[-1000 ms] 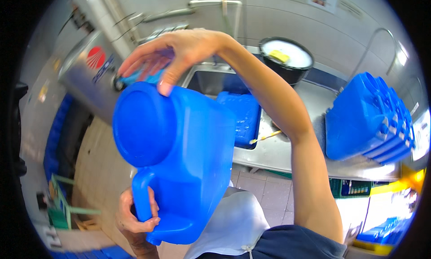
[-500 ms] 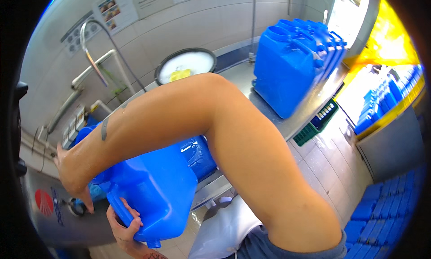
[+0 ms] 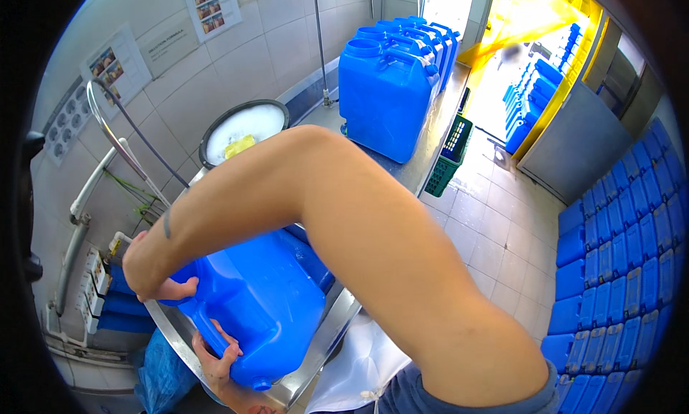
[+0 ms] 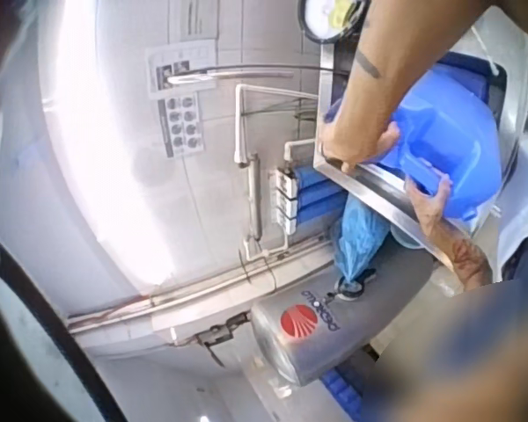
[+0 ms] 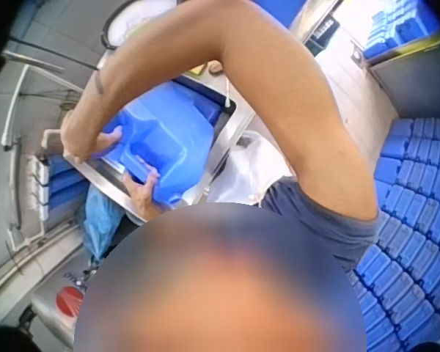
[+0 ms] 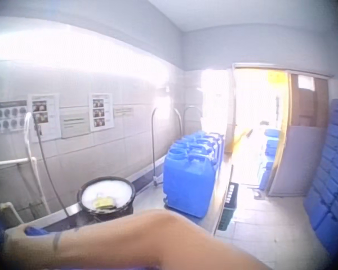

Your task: The person repeatedly washes large blue plastic containers in a stainless steel sink. They scrub the containers with a sponge, rinse them under running water, and place them on a nearby counter. The person handles multiple containers one at a time, moving them between the sink and the counter.

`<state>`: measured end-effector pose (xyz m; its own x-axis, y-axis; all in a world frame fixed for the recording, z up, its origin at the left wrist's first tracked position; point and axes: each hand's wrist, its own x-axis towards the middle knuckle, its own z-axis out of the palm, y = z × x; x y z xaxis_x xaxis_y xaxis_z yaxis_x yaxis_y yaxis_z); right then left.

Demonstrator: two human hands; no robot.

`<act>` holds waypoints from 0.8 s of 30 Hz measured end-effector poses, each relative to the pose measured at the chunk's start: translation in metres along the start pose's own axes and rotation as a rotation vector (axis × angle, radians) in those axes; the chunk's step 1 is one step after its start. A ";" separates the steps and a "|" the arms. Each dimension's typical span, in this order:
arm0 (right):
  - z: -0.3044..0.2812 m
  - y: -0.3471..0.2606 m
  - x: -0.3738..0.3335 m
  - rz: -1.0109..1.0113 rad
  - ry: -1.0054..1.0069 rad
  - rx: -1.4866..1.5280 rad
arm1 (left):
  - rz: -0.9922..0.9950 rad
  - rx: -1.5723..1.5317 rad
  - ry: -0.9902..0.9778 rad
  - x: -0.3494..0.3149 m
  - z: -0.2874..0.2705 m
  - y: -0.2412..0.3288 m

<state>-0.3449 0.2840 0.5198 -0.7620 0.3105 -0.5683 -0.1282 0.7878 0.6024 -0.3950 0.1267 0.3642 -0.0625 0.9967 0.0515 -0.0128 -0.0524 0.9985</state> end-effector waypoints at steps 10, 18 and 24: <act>0.115 -0.043 -0.048 -0.527 0.977 1.312 | -0.133 -0.383 0.457 -0.021 -0.080 -0.210; 0.253 -0.117 -0.058 0.100 0.656 1.844 | -0.455 -0.062 0.692 -0.043 -0.083 -0.323; 0.290 -0.121 -0.036 0.034 0.713 1.588 | -0.501 0.244 0.909 -0.074 -0.079 -0.409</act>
<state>-0.1179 0.3320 0.3049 -0.9137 0.4050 0.0325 0.2550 0.6339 -0.7302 -0.4635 0.0694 -0.0493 -0.8282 0.4757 -0.2964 -0.0493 0.4649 0.8840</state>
